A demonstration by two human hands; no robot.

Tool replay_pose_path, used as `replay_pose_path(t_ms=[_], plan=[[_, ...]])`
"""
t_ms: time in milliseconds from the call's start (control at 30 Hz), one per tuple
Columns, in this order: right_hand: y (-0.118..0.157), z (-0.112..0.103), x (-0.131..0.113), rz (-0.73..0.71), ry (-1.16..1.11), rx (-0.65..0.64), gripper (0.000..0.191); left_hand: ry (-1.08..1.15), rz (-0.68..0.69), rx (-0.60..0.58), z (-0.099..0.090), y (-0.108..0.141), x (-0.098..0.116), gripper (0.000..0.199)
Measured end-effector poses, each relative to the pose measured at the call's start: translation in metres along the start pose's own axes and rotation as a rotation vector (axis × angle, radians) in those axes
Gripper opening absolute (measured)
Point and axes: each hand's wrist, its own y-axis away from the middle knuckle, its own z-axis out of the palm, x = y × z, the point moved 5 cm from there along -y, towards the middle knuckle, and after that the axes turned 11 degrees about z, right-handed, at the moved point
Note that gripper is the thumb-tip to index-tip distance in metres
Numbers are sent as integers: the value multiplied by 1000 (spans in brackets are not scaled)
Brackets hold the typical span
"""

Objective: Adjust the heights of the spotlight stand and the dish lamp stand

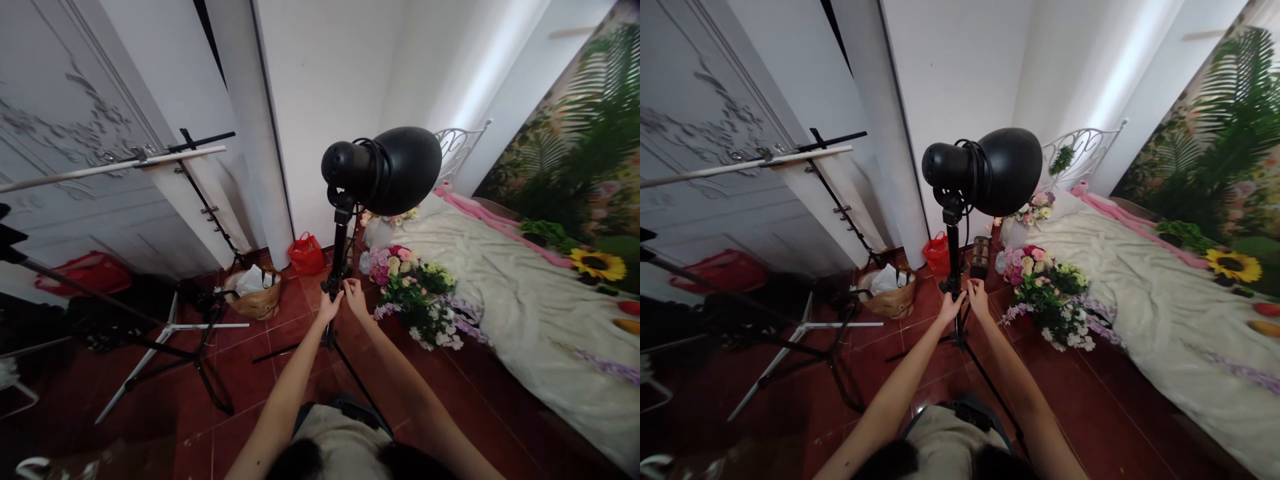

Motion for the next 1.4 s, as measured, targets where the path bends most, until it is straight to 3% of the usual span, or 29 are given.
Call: replay_pose_path(t_ms=[133, 233, 333, 433, 533, 800, 1000, 1133, 1233, 1400], plan=[[-16, 0, 12, 154, 107, 57, 35, -59, 29, 11, -2, 1, -1, 35], [-25, -4, 14, 190, 141, 69, 28, -76, 48, 9, -1, 1, -3, 34], [-20, -9, 3, 70, 74, 10, 25, -89, 51, 8, -1, 2, -5, 33], [-5, -11, -8, -96, -54, -148, 23, -103, 42, -3, -1, 1, -6, 33], [6, -13, -3, -99, -98, -218, 26, -110, 66, -17, -1, 1, -4, 33], [-1, -6, 21, 14, -155, -54, 33, -102, 105, -30, 2, 0, -1, 29], [-23, -2, 22, 195, 66, -4, 25, -84, 73, -19, 3, -1, -4, 29], [-29, -5, 18, 228, 139, -7, 17, -72, 90, -18, 3, 0, -3, 29], [-17, -9, 11, 149, 149, -43, 20, -89, 77, 3, 1, 1, -4, 30], [16, -18, -3, -108, 94, -159, 35, -105, 75, -5, 0, 2, -3, 31]])
